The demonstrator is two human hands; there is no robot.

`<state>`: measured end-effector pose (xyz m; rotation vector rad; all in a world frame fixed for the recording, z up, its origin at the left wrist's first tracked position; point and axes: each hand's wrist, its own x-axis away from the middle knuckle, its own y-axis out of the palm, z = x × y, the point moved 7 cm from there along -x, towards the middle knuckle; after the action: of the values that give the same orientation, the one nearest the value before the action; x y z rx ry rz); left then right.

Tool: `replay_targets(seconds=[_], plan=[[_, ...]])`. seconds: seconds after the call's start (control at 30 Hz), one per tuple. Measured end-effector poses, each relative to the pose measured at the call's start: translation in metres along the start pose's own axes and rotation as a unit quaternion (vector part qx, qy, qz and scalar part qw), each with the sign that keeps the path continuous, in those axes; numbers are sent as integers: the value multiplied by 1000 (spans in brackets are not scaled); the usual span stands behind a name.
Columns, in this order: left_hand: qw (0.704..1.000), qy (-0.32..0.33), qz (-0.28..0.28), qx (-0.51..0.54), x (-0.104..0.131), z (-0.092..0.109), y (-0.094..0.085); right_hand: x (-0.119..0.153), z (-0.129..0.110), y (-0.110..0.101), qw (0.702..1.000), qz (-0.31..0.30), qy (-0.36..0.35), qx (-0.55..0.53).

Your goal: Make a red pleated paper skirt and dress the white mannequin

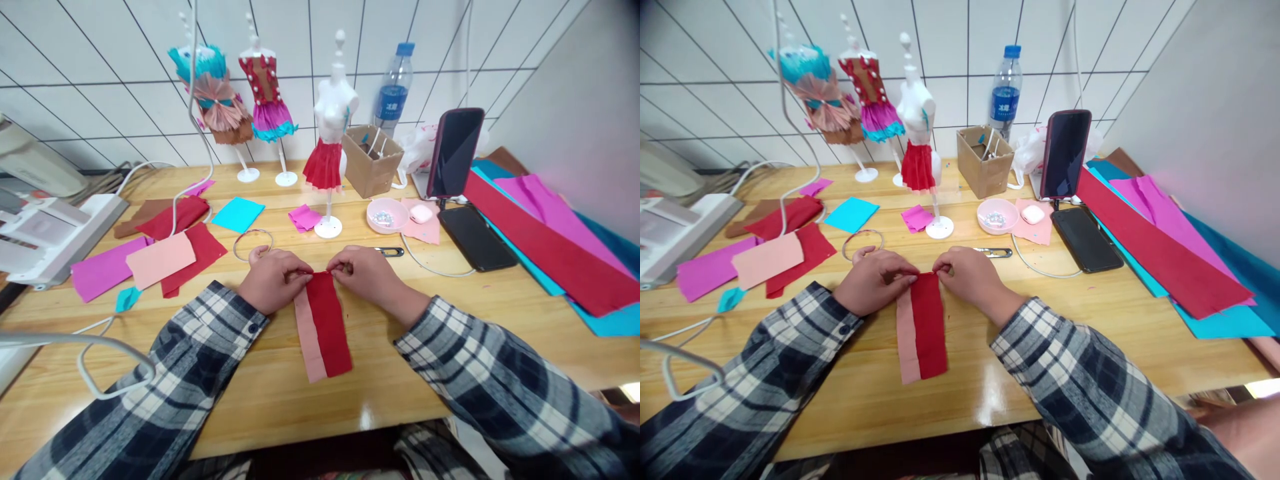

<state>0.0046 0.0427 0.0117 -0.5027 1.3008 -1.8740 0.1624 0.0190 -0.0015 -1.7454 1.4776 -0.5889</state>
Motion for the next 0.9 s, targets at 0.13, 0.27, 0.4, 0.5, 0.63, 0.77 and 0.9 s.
replay_targets(seconds=[0.13,0.27,0.4,0.5,0.63,0.77,0.9], plan=[[1000,-6,3,-3,4,-5,-5,3,-4,-1,1000,4,-11,17],[1000,8,9,-19,8,-6,-6,4,-5,0,1000,-6,-16,23],[999,25,5,-37,10,-3,-6,4,-5,-1,1000,-6,-18,23],[998,30,9,-47,10,-1,-6,4,-4,0,1000,-9,-19,20],[997,40,12,-58,9,1,-6,5,-3,2,999,-8,-27,16],[997,50,12,-65,10,3,-6,5,-3,2,999,-11,-37,26],[995,56,16,-75,11,4,-6,6,-3,3,998,-21,-43,45]])
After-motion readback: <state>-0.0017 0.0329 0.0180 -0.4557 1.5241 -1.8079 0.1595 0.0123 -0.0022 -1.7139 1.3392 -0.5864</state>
